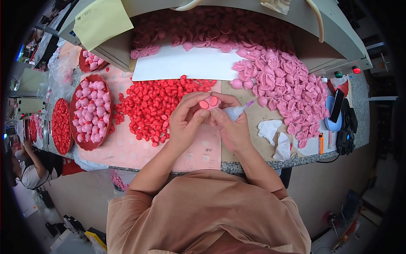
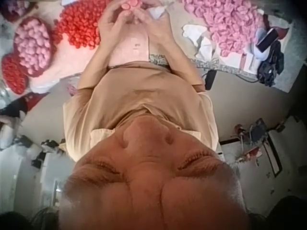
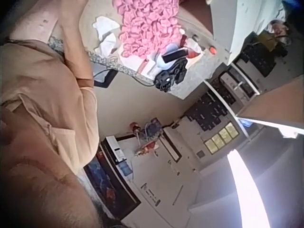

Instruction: Assembling small plastic toys by gluing red components onto pink bases at a factory workstation.

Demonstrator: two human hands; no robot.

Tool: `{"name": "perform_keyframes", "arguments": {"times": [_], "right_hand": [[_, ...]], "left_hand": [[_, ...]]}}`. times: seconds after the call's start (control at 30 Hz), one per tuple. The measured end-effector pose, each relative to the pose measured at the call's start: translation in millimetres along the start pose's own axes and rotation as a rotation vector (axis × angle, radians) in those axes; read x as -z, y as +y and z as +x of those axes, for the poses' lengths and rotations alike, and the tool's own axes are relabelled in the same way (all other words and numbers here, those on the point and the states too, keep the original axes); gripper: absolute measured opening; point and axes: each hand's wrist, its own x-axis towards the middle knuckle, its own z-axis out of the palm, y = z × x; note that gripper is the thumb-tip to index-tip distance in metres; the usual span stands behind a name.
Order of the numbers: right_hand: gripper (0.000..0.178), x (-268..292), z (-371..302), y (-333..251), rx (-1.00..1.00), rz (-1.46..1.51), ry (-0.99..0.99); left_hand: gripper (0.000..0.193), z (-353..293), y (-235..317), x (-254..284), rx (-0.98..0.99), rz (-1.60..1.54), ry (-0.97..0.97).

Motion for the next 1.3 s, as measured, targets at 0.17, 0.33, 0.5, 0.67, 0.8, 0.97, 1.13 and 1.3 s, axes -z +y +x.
{"name": "perform_keyframes", "arguments": {"times": [0.17,0.33,0.5,0.67,0.8,0.97,1.13,1.3], "right_hand": [[0.030,-2.0,-1.2,-2.5,-0.007,0.101,-0.017],[0.017,-0.3,-2.5,-3.3,-0.051,0.170,-0.047],[0.014,0.4,-3.9,8.2,0.088,0.072,-0.053],[0.014,0.5,-6.7,11.3,0.104,0.072,-0.067],[0.014,-1.5,-9.3,9.4,0.070,0.104,-0.057],[0.012,-7.4,-7.9,10.4,0.099,0.148,0.025],[0.012,-5.8,-8.5,10.9,0.086,0.188,0.025],[0.012,-5.5,-8.4,13.0,0.087,0.182,0.011]], "left_hand": [[0.035,-1.2,2.5,-1.2,0.029,-0.090,-0.052],[0.033,0.4,4.0,0.6,-0.006,-0.029,-0.059],[0.030,-0.1,-1.6,3.6,-0.096,0.052,-0.081],[0.030,0.5,0.3,7.4,-0.136,0.139,-0.104],[0.028,0.4,3.8,8.3,-0.118,0.178,-0.118],[0.027,0.9,5.4,7.3,-0.137,0.206,-0.089],[0.027,2.4,4.5,11.1,-0.164,0.287,-0.149],[0.027,2.5,5.3,12.4,-0.186,0.293,-0.147]]}}
